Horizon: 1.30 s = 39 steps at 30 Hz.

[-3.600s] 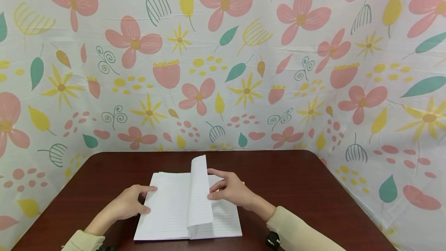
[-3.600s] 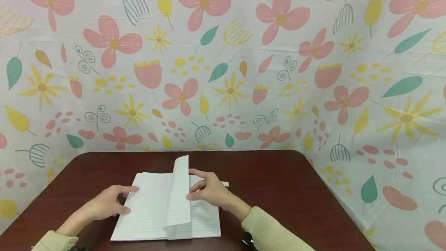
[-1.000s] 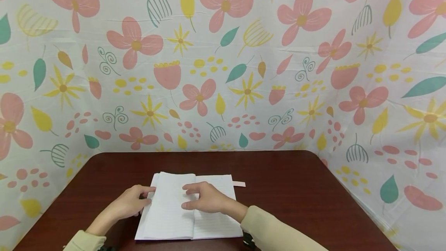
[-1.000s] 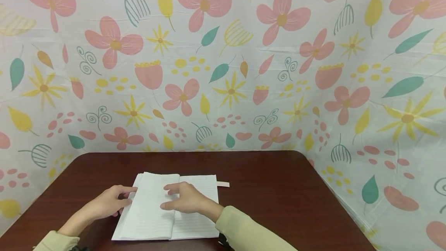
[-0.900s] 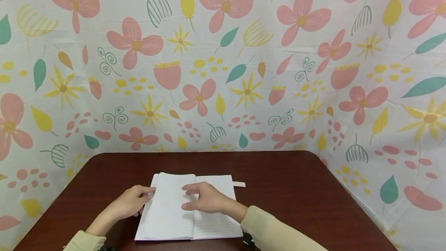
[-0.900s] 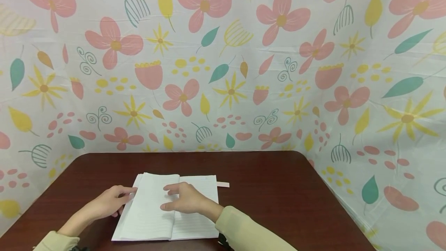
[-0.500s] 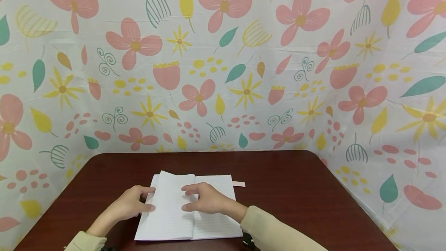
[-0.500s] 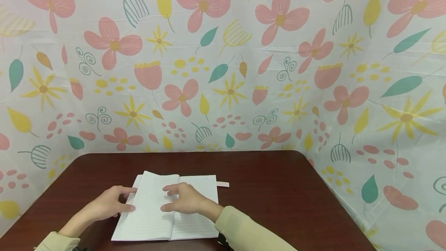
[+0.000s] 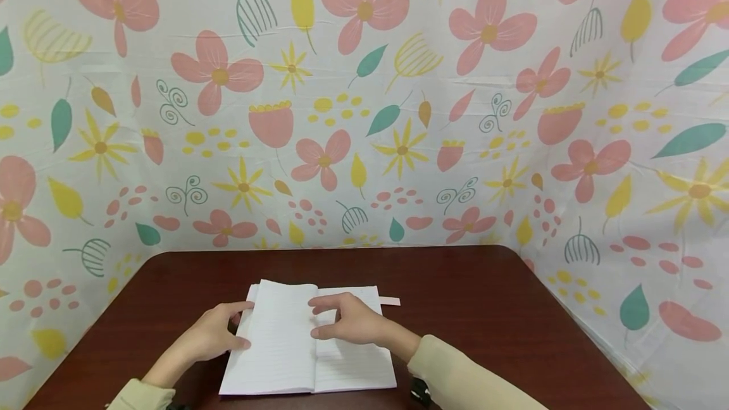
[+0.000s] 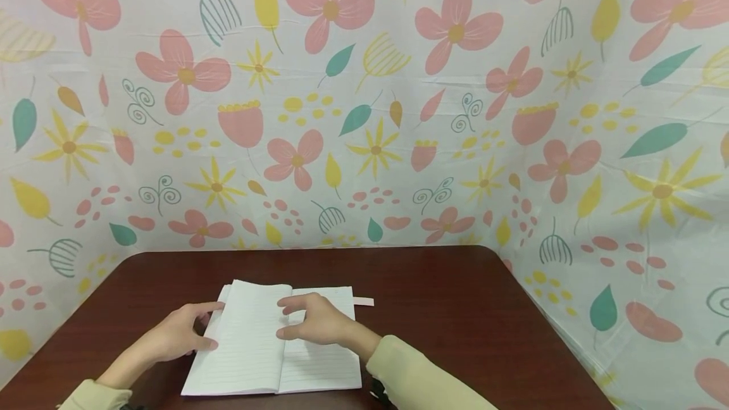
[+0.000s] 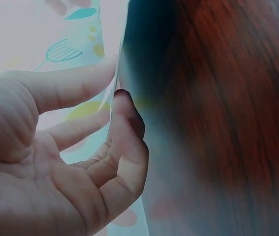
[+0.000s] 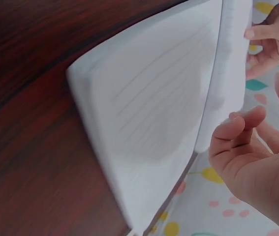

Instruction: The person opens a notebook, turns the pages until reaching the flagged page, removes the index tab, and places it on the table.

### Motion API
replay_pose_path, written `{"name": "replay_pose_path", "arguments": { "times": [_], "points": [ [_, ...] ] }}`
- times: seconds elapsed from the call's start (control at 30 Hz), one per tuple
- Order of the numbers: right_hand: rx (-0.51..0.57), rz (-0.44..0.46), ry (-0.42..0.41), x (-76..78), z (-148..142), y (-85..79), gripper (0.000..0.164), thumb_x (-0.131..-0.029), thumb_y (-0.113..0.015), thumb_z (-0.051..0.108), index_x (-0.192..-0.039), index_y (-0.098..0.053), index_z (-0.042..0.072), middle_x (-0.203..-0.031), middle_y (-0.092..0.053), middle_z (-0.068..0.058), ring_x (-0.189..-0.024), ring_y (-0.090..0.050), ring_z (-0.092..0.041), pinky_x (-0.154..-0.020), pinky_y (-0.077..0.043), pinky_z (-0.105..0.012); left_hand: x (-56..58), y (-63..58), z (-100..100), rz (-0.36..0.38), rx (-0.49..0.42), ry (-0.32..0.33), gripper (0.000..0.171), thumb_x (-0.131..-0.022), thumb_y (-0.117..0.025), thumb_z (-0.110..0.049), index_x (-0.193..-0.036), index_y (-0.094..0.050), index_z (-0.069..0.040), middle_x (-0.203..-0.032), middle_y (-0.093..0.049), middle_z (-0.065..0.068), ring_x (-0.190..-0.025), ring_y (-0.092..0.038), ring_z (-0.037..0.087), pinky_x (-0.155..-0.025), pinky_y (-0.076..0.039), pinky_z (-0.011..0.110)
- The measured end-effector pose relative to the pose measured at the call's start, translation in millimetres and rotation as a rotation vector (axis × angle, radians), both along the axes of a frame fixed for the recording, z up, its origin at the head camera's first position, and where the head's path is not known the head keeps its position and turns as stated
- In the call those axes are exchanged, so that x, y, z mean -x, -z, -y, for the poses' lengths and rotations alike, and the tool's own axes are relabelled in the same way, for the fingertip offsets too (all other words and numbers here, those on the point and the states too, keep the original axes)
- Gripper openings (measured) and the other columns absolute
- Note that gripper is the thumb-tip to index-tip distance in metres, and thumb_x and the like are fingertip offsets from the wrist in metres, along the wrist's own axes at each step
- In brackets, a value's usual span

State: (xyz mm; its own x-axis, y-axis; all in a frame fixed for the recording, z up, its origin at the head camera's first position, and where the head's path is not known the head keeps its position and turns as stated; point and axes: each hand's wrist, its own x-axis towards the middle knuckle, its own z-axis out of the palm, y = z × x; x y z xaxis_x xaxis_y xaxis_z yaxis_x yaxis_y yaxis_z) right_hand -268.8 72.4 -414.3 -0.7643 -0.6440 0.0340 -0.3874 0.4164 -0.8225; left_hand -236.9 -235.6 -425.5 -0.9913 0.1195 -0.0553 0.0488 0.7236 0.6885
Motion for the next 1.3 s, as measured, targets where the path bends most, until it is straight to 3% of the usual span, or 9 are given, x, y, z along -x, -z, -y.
{"name": "replay_pose_path", "arguments": {
  "times": [0.17,0.5,0.87,0.97,1.1,1.2,1.3],
  "points": [
    [-0.006,-0.042,0.009,0.9,-20.6,-2.2,0.056,-0.092,-0.081,0.019,-0.144,-0.064,0.006,-0.127,-0.071,-0.014,-0.061,-0.052,-0.011,-0.061,-0.047,-0.026,-0.5,0.8,1.1,-0.014,0.005,0.01,0.083,-0.075,-0.092,0.001,-0.149,-0.054,0.004,-0.103,-0.057,0.012,-0.075,-0.055,0.023,-0.064,-0.051,0.038],
    [-0.074,-0.149,0.023,2.0,-66.4,4.4,0.055,-0.092,-0.082,0.019,-0.142,-0.065,0.002,-0.121,-0.072,-0.015,-0.054,-0.047,-0.008,-0.056,-0.045,-0.026,-2.1,0.8,4.3,0.001,-0.01,0.044,0.067,-0.078,-0.09,0.003,-0.14,-0.066,-0.001,-0.102,-0.058,0.011,-0.078,-0.05,0.024,-0.066,-0.046,0.038],
    [-0.156,-0.203,0.052,-0.1,-108.5,12.9,0.062,-0.088,-0.087,0.023,-0.141,-0.064,0.0,-0.118,-0.067,-0.012,-0.051,-0.038,-0.005,-0.055,-0.04,-0.025,-1.0,0.9,3.8,-0.007,0.015,0.053,0.063,-0.078,-0.09,0.001,-0.137,-0.069,-0.003,-0.108,-0.062,0.011,-0.093,-0.053,0.027,-0.07,-0.047,0.039],
    [-0.188,-0.208,0.04,-1.0,-116.3,16.1,0.066,-0.088,-0.087,0.025,-0.144,-0.062,0.001,-0.118,-0.063,-0.01,-0.06,-0.042,-0.007,-0.061,-0.042,-0.026,-1.4,1.5,3.8,-0.007,0.009,0.055,0.063,-0.078,-0.09,0.002,-0.137,-0.069,-0.003,-0.107,-0.062,0.011,-0.088,-0.052,0.026,-0.068,-0.046,0.039],
    [-0.229,-0.19,0.031,-1.9,-122.7,19.4,0.07,-0.087,-0.088,0.03,-0.147,-0.061,0.004,-0.123,-0.059,-0.01,-0.088,-0.055,-0.017,-0.075,-0.048,-0.032,-2.0,2.2,3.9,-0.01,-0.003,0.061,0.064,-0.078,-0.09,0.003,-0.137,-0.069,-0.002,-0.103,-0.06,0.01,-0.08,-0.05,0.024,-0.067,-0.045,0.038],
    [-0.246,-0.173,0.032,-1.9,-125.1,20.7,0.073,-0.086,-0.089,0.034,-0.147,-0.061,0.006,-0.127,-0.056,-0.011,-0.106,-0.056,-0.026,-0.085,-0.049,-0.039,-2.1,2.3,3.9,-0.01,-0.006,0.062,0.063,-0.078,-0.089,0.003,-0.137,-0.069,-0.002,-0.101,-0.059,0.01,-0.078,-0.049,0.024,-0.066,-0.045,0.038],
    [-0.259,-0.171,0.035,-1.1,-126.9,21.6,0.074,-0.086,-0.089,0.037,-0.148,-0.061,0.006,-0.129,-0.054,-0.011,-0.112,-0.054,-0.028,-0.09,-0.049,-0.044,-1.8,2.2,4.3,-0.014,-0.003,0.062,0.063,-0.077,-0.089,0.003,-0.137,-0.069,-0.002,-0.101,-0.059,0.009,-0.08,-0.05,0.024,-0.067,-0.046,0.038]
  ]
}}
